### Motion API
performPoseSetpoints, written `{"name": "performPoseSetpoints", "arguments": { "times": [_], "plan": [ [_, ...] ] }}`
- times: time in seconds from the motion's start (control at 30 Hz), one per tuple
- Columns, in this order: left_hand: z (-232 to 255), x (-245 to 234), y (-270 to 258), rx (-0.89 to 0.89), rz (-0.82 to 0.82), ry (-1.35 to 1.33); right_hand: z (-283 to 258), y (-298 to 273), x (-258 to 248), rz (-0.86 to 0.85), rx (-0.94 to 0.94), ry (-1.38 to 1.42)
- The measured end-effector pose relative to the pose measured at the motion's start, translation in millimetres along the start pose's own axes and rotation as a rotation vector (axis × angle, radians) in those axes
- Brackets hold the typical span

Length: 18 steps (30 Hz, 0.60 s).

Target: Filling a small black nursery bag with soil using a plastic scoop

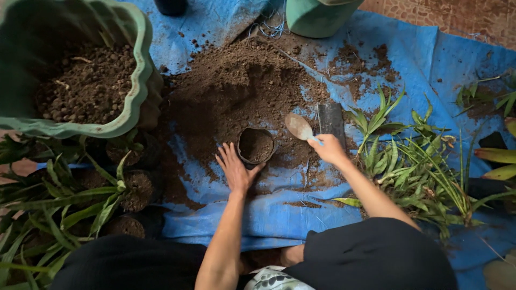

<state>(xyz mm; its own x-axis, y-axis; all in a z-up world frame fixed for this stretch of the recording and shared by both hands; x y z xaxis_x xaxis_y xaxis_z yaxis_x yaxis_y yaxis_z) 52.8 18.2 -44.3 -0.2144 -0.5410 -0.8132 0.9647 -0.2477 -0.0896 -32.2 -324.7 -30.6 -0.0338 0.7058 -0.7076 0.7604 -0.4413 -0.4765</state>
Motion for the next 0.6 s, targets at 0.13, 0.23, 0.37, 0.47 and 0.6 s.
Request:
{"name": "performPoseSetpoints", "arguments": {
  "times": [0.13,0.23,0.37,0.47,0.6],
  "plan": [
    [-7.1,11.0,-2.9,0.014,-0.006,0.052,-7.2,25.3,10.4,0.041,-0.011,-0.059],
    [-15.5,25.1,-0.8,0.013,-0.019,0.123,-32.3,43.6,13.4,0.069,-0.049,-0.028],
    [-13.6,25.7,-2.3,0.016,-0.032,0.188,-45.0,90.4,27.0,0.105,-0.122,-0.019],
    [-9.5,21.0,-1.7,0.012,-0.040,0.196,-49.8,135.7,38.1,0.110,-0.137,0.028],
    [-9.8,24.5,1.2,0.020,-0.047,0.216,-94.3,128.1,33.2,0.127,-0.178,0.070]
  ]
}}
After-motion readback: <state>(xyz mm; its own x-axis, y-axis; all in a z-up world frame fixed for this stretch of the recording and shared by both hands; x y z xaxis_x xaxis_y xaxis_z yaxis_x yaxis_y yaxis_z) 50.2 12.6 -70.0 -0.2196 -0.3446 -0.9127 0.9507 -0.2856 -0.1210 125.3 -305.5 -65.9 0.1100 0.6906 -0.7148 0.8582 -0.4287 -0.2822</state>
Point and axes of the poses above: each hand's wrist, its own y-axis towards the middle knuckle, its own x-axis out of the palm, z = x × y, the point moved 9 cm from there along y, towards the middle knuckle, and after that the axes turned 1 degree about x, right-handed, at the moved point
